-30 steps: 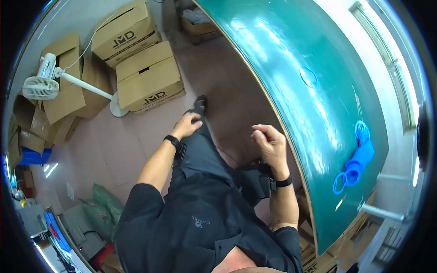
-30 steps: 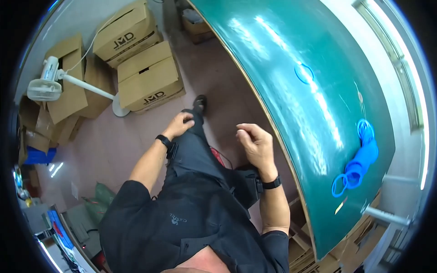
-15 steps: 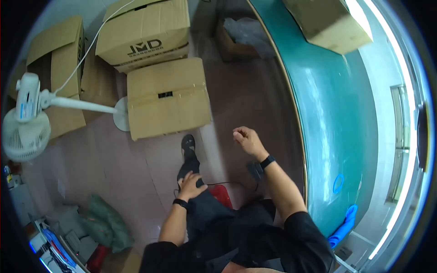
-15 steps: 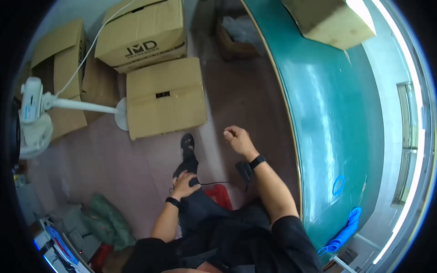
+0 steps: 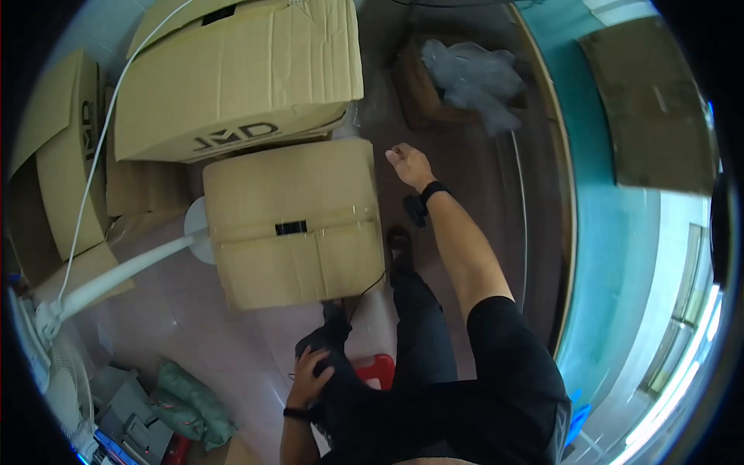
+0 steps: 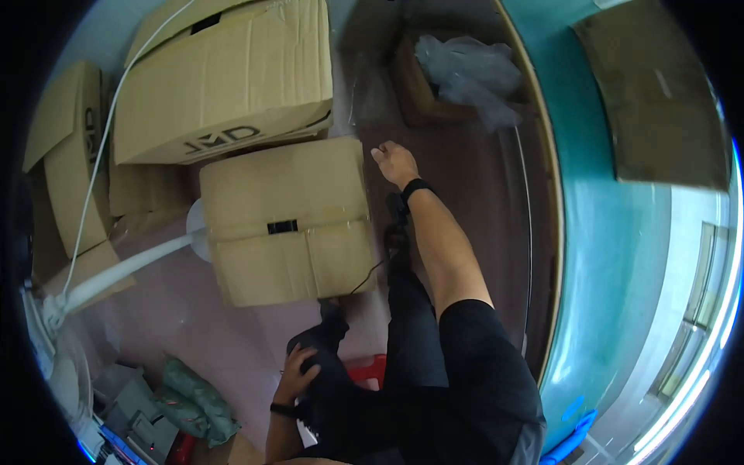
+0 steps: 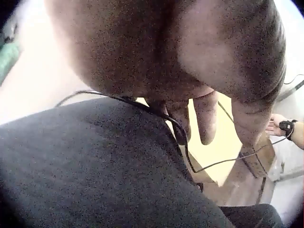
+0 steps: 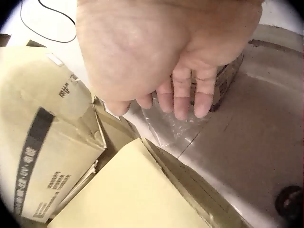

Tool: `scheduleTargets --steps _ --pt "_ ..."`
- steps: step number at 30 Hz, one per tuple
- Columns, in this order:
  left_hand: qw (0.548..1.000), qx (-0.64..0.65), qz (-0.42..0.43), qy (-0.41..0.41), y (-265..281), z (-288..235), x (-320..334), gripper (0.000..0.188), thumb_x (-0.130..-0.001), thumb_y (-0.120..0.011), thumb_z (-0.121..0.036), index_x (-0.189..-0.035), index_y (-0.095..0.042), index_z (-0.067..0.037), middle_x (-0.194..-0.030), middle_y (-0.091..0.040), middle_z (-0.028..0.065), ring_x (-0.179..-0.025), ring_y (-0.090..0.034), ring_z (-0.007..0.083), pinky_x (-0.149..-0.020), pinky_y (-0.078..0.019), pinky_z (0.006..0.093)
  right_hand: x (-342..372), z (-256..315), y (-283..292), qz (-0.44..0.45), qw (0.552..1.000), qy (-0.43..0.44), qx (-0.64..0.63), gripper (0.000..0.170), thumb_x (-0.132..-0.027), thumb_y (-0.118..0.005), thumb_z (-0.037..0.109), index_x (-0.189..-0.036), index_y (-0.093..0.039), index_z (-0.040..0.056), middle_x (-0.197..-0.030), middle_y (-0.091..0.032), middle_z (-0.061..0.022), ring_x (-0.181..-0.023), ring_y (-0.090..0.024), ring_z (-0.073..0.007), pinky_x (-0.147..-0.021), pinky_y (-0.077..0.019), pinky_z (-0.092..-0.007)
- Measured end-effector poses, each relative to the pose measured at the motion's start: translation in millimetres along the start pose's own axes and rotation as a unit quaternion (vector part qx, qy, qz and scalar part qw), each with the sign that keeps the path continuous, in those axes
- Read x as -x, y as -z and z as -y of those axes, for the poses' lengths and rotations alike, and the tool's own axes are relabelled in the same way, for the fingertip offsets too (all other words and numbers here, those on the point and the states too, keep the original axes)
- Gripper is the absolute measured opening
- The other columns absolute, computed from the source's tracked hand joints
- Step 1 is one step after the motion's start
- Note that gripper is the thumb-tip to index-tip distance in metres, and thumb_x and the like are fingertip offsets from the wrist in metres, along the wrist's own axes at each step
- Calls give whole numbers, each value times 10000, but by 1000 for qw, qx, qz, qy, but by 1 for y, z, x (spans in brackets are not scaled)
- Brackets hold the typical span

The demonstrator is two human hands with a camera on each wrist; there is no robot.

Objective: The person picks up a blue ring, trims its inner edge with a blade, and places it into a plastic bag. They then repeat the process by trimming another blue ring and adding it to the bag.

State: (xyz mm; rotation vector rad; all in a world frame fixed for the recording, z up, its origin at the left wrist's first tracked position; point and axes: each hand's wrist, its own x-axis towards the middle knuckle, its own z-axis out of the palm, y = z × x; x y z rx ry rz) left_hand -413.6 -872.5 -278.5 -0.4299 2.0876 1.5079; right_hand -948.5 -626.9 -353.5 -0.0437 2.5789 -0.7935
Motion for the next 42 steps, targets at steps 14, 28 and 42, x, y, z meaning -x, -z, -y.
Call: scheduleTargets --steps 14,28,42 --pt "976 -127 -170 43 -1 -56 -85 417 -870 -742 -236 -1238 -665 -55 -1340 -608 192 -1320 -486 432 -1189 -254 565 -305 -128 -204 217 969 39 -116 674 -991 -487 608 -1474 -551 142 -1594 -391 -209 -1484 -356 -364 -1250 -217 -381" --pt "976 -68 -204 48 0 -59 -93 595 -892 -719 -372 -1373 -575 -53 -1419 -569 178 -1437 -358 444 -1211 -186 625 -259 -125 -168 -43 995 34 -87 401 -961 -671 305 -1276 -665 58 -1255 -670 -213 -1159 -647 -345 -986 -513 -410" --pt "982 83 88 147 47 -57 -23 392 -1015 -635 -268 -1286 -628 15 -1004 -741 118 -886 -724 169 -819 -563 305 270 16 90 -308 804 -44 -508 116 -974 -632 -10 -1079 -672 21 -977 -668 -29 -761 -634 -106 -709 -541 -244"
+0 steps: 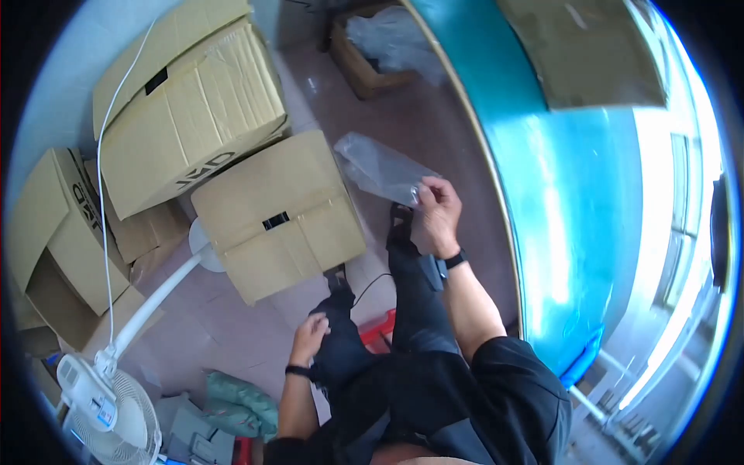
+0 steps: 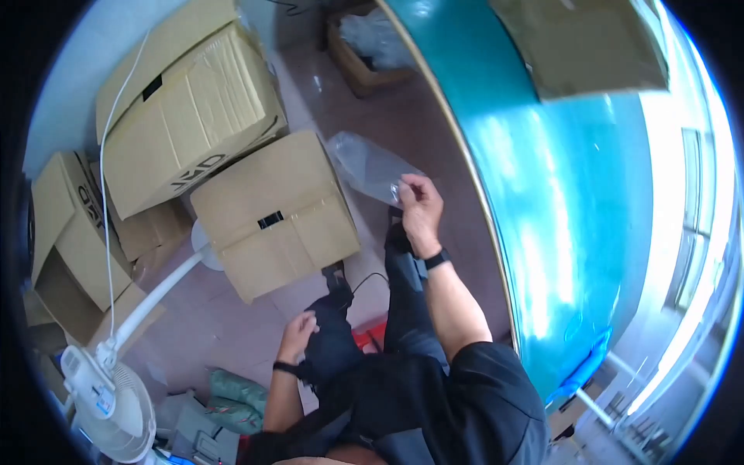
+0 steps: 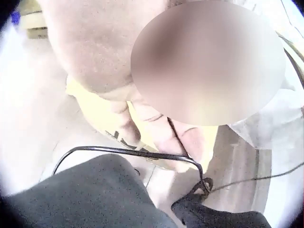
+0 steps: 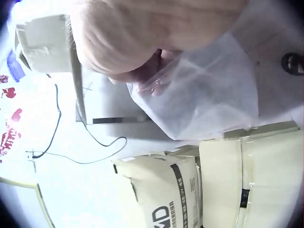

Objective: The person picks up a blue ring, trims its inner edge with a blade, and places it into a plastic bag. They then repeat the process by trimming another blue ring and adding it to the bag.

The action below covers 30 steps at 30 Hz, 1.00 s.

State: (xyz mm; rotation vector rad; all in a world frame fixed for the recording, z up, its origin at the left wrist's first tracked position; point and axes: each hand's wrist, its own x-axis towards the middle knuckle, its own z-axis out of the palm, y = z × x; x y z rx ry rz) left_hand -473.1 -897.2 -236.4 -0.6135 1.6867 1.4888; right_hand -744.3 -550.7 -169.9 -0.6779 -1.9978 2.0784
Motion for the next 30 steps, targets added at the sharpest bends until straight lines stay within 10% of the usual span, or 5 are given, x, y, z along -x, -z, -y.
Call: scheduleTargets --steps 6,10,19,26,30 --pt "994 -75 71 -38 -26 -51 -24 595 -980 -681 -389 -1416 -530 -13 -1234 -687 145 -1131 -660 200 -946 -529 352 140 122 85 -10 988 -79 -130 133 -972 -585 -75 -1026 -661 19 -1016 -671 -88 -689 -607 -108 -641 -529 -236" --pt "967 206 141 54 -88 -70 -38 846 -942 -711 -500 -1559 -342 -54 -1560 -439 142 -1371 -495 279 -1038 -476 492 212 155 130 76 991 -35 -104 150 -969 -578 -81 -1044 -668 13 -1021 -683 -81 -699 -599 -88 -633 -516 -225" --pt "860 483 31 -165 -162 -54 33 170 -1057 -584 -209 -1158 -664 -99 -1087 -706 43 -988 -663 169 -903 -545 383 293 145 289 160 987 0 -26 194 -954 -573 -98 -1071 -694 -2 -1128 -711 -103 -873 -650 -126 -747 -529 -241" --pt "862 407 -50 -298 -162 -46 143 192 -1066 -567 -231 -1174 -662 -104 -1144 -688 21 -1102 -637 200 -974 -519 403 345 126 352 39 978 169 119 185 -967 -587 -79 -1069 -720 -3 -1104 -706 -87 -731 -580 -65 -585 -444 -187" --pt "845 415 52 -334 -127 -25 106 203 -1069 -556 -231 -1180 -665 -101 -1191 -683 38 -1147 -624 210 -1009 -511 429 366 115 352 9 998 55 24 190 -984 -579 -55 -1117 -707 -7 -1091 -703 -84 -708 -584 -71 -584 -458 -189"
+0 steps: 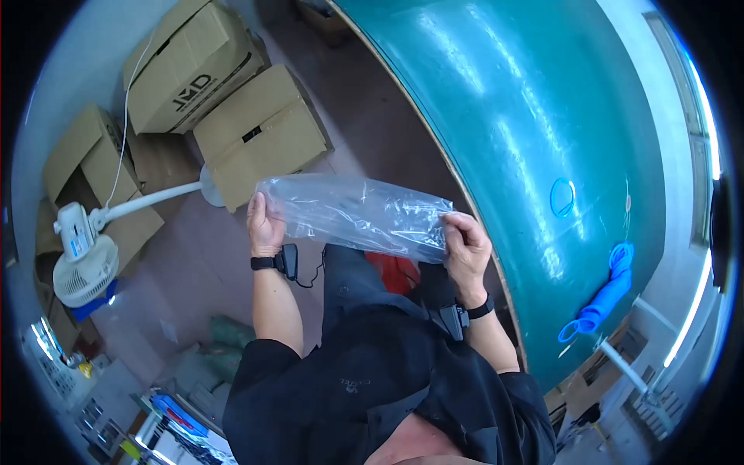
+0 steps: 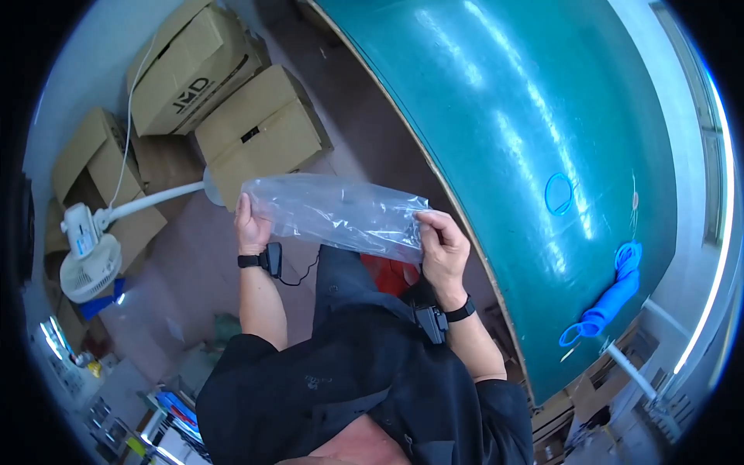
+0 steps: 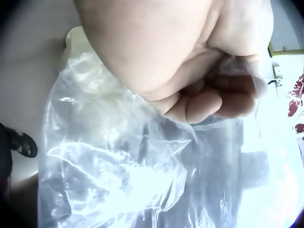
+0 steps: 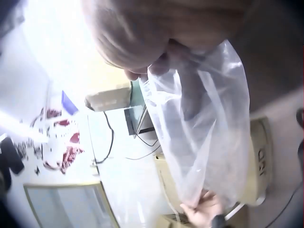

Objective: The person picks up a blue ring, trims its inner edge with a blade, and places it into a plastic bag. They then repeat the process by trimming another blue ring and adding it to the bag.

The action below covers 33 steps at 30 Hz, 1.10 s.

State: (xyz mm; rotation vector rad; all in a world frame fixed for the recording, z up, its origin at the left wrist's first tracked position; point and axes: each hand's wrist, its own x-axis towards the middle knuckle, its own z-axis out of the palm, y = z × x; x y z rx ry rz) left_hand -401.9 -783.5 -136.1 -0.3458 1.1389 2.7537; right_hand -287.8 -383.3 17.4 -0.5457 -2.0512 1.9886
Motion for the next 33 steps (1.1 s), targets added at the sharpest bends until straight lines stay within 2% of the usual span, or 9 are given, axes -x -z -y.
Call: scheduleTargets --steps 4,13,16,21,25,27,29,31,33 --pt "997 37 -39 62 -65 1 12 193 -1068 -553 -212 -1170 -670 -98 -1190 -681 51 -1157 -622 216 -1034 -502 442 16 8 -16 -84 962 -165 -200 236 -995 -567 -43 -1201 -678 -14 -1070 -706 -85 -680 -581 -76 -574 -465 -193" --pt "996 -84 15 -37 -52 50 14 206 -1074 -533 -178 -1237 -621 -88 -1171 -676 72 -1184 -609 226 -1055 -486 465 61 -15 28 -7 957 -121 -265 371 -971 -525 -99 -1319 -627 -22 -1198 -662 -129 -798 -651 -127 -617 -549 -231" --pt "972 -138 51 -185 -111 30 19 224 -1080 -531 -197 -1256 -595 -76 -1188 -665 86 -1160 -612 223 -1043 -494 453 83 -11 50 -6 985 58 -164 379 -947 -538 -118 -1299 -642 -23 -1249 -629 -140 -859 -676 -168 -673 -585 -252" --pt "948 -137 220 -182 -100 30 -29 239 -1078 -542 -193 -1264 -597 -54 -1181 -655 73 -1122 -619 178 -998 -506 358 94 -34 66 -19 978 176 112 316 -927 -590 -103 -1222 -675 -30 -1169 -659 -119 -854 -671 -165 -685 -560 -235" --pt "954 -197 131 -187 -177 33 52 294 -1080 -546 -226 -1294 -561 -25 -1197 -623 82 -1089 -600 165 -980 -495 344 121 -49 81 -45 947 261 180 214 -922 -635 -72 -1120 -697 -20 -1030 -689 -80 -824 -653 -128 -675 -523 -222" --pt "889 -326 23 -320 -178 52 106 283 -1082 -537 -196 -1293 -532 -6 -1207 -597 98 -1053 -580 172 -961 -485 337 130 -62 80 -119 976 175 58 122 -935 -653 -28 -1046 -698 -5 -901 -684 -33 -781 -628 -90 -667 -499 -220" --pt "836 -370 96 -393 -154 91 165 374 -1022 -644 -229 -1298 -522 -7 -1203 -586 104 -1034 -576 212 -951 -474 353 144 -47 83 -138 982 127 -32 74 -954 -646 -9 -1007 -695 6 -875 -674 -17 -751 -616 -74 -658 -505 -224" --pt "776 -481 223 -341 -181 130 243 502 -932 -751 -253 -1303 -521 -4 -1201 -580 130 -1034 -581 252 -950 -457 357 161 -47 81 -154 978 108 -96 70 -942 -664 15 -1004 -698 10 -871 -673 -13 -744 -613 -65 -646 -507 -232" --pt "734 -503 276 -362 -205 159 281 556 -889 -789 -249 -1306 -516 -4 -1194 -574 139 -1023 -579 258 -936 -457 357 183 -29 84 -156 968 194 13 161 -863 -775 85 -998 -707 29 -850 -652 -33 -721 -604 -69 -637 -513 -245"
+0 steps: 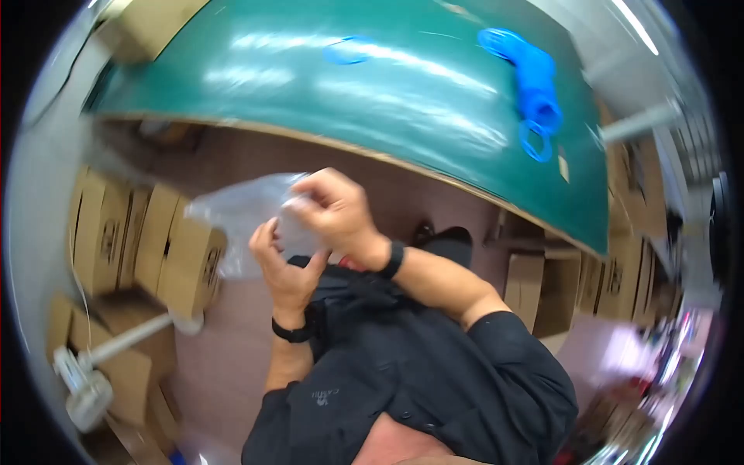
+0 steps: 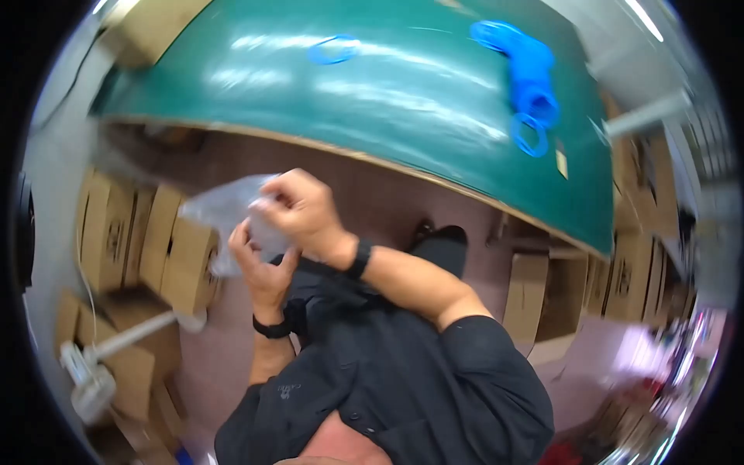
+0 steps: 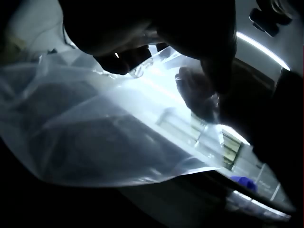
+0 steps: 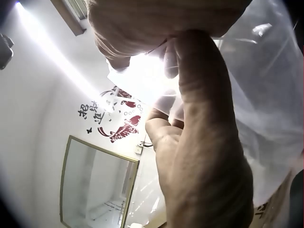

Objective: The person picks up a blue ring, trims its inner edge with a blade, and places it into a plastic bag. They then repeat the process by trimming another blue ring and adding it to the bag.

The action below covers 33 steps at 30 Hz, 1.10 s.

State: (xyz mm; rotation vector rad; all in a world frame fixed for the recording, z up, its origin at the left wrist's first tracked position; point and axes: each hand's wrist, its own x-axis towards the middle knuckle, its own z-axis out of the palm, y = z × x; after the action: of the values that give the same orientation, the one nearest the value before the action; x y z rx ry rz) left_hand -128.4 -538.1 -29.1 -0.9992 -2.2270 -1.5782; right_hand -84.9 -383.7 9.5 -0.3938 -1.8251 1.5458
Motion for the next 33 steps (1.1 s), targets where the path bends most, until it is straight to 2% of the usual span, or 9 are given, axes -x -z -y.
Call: scheduleTargets --steps 6,10,13,17,20,23,27,30,33 --pt "988 110 8 -107 -46 -58 6 462 -865 -767 -103 -1264 -554 -5 -1156 -584 156 -1007 -588 276 -891 -470 348 31 32 43 -58 993 98 -42 286 -847 -821 154 -1056 -679 19 -921 -605 -44 -741 -605 -97 -642 -528 -248" --pt "990 -17 37 -133 -50 -66 1 322 -874 -681 23 -1186 -601 4 -1137 -609 157 -1042 -606 294 -884 -492 369 45 50 88 -106 979 153 -88 307 -856 -811 143 -1093 -663 16 -957 -605 -61 -750 -620 -110 -641 -542 -256" --pt "965 -70 16 -251 -59 -90 -11 254 -890 -573 109 -1120 -624 15 -1127 -628 161 -1070 -615 293 -904 -503 387 54 54 126 -148 964 200 -95 310 -862 -802 128 -1112 -656 16 -971 -609 -74 -749 -629 -119 -639 -551 -265" --pt "972 -65 10 -227 -70 -135 -40 263 -901 -511 124 -1118 -614 17 -1161 -628 166 -1084 -614 292 -956 -497 397 58 50 181 -175 959 223 -6 348 -859 -792 91 -1165 -645 18 -955 -619 -80 -728 -640 -137 -634 -558 -276" --pt "963 -3 54 -263 -86 -154 -62 299 -893 -458 147 -1118 -606 17 -1186 -627 165 -1099 -608 293 -1006 -475 385 57 53 223 -76 978 195 -5 345 -850 -786 81 -1168 -663 31 -916 -637 -78 -694 -635 -142 -623 -552 -276" --pt "957 -24 40 -288 -100 -161 -101 304 -895 -442 147 -1123 -598 20 -1192 -625 161 -1113 -602 289 -1026 -461 375 47 59 291 -88 972 192 99 332 -835 -781 68 -1153 -688 53 -887 -659 -76 -668 -630 -138 -612 -544 -277" --pt "962 12 44 -268 -120 -138 -152 271 -940 -438 115 -1150 -582 21 -1204 -619 143 -1133 -586 250 -1042 -440 345 19 32 443 -233 900 205 306 220 -846 -773 160 -1036 -739 54 -894 -713 -106 -771 -689 -199 -688 -550 -333" --pt "966 25 84 -244 -153 -121 -176 254 -966 -437 98 -1165 -575 20 -1209 -614 134 -1139 -578 229 -1047 -430 332 27 11 533 -340 820 16 459 231 -862 -753 209 -1020 -743 41 -887 -730 -103 -782 -697 -217 -726 -556 -344" --pt "964 3 140 -228 -189 -100 -196 254 -974 -429 98 -1168 -574 19 -1209 -610 130 -1140 -575 225 -1051 -424 331 26 -26 578 -309 816 -109 476 287 -859 -757 269 -1031 -743 40 -866 -725 -94 -775 -697 -223 -727 -558 -349"
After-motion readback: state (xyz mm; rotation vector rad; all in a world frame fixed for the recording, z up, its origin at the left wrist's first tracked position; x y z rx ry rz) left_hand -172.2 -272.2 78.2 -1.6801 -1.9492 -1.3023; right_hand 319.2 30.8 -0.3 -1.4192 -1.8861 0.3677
